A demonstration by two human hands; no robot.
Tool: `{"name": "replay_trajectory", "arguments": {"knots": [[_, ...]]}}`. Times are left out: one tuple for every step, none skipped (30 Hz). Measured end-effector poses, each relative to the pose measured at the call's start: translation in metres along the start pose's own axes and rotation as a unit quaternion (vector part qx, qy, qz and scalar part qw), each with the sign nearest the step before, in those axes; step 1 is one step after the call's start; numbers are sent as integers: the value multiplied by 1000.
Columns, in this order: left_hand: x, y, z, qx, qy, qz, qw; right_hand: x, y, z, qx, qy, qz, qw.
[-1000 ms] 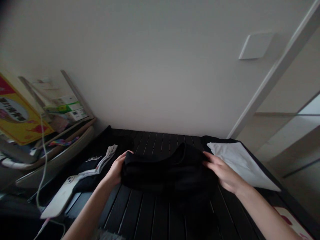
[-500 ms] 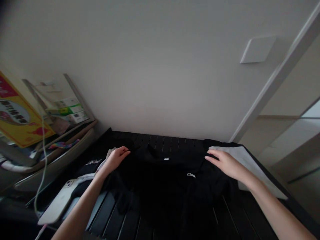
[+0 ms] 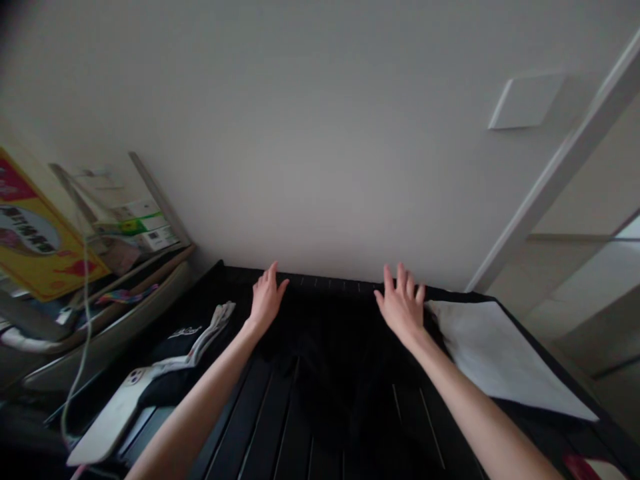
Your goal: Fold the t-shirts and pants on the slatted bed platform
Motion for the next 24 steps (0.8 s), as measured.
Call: {"name": "replay_trajectory", "arguments": {"knots": [[11,18,16,-24,2,26,999,-23,16,15,-23,-18,-40,999],[20,39,35,-64,3,51,997,-41,33,31,-51,-40,-68,996],[25,61,56,-109,3,65,992,-54,52,47,-76,-57,-78,992],[26,83,78,-156,1,70,985,-62,69,62,-101,-69,-76,990],[25,103,99,-200,-1,67,977,-69,86,77,-131,-79,-80,985],[22,118,114,-221,-8,63,973,-74,100,90,-158,-86,-81,980],[21,130,124,-229,-13,67,971,-77,111,101,-183,-91,-86,975],[20,137,132,-227,-20,70,971,-80,120,109,-205,-95,-92,970],[19,139,136,-218,-29,75,973,-81,127,114,-221,-98,-98,965],[18,137,138,-208,-41,77,974,-81,130,117,-231,-102,-104,962],[18,133,140,-200,-55,74,975,-81,131,118,-238,-105,-109,960],[17,126,142,-198,-69,69,975,-80,130,118,-241,-108,-113,958],[16,118,144,-200,-82,63,974,-78,128,119,-244,-112,-118,956],[15,109,147,-203,-92,59,973,-76,124,120,-245,-115,-123,955],[15,100,150,-206,-97,57,972,-73,119,122,-247,-115,-126,954],[14,91,154,-208,-100,57,971,-67,113,126,-249,-113,-125,954],[13,82,159,-210,-100,56,971,-60,105,132,-251,-107,-118,955],[11,73,164,-209,-101,56,971,-51,97,139,-253,-99,-107,956],[8,64,170,-208,-102,55,971,-41,88,147,-254,-91,-93,958],[5,55,177,-208,-102,55,971,-31,79,156,-256,-84,-80,960],[2,46,184,-211,-101,56,971,-21,69,165,-257,-79,-68,961],[0,36,192,-216,-100,58,969,-12,58,174,-258,-76,-60,961],[-2,26,200,-224,-98,60,968,-4,47,183,-258,-73,-52,962],[-3,15,209,-233,-97,60,966,3,35,191,-256,-71,-47,963]]}}
Point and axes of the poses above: each hand's wrist, its own y-axis away from the middle knuckle, its own z-axis out of the palm, x = y × z, the point moved 10 cm from there along -y, towards the middle knuckle, and after that the axes turned 7 degrees about -z, right-handed, at the moved point
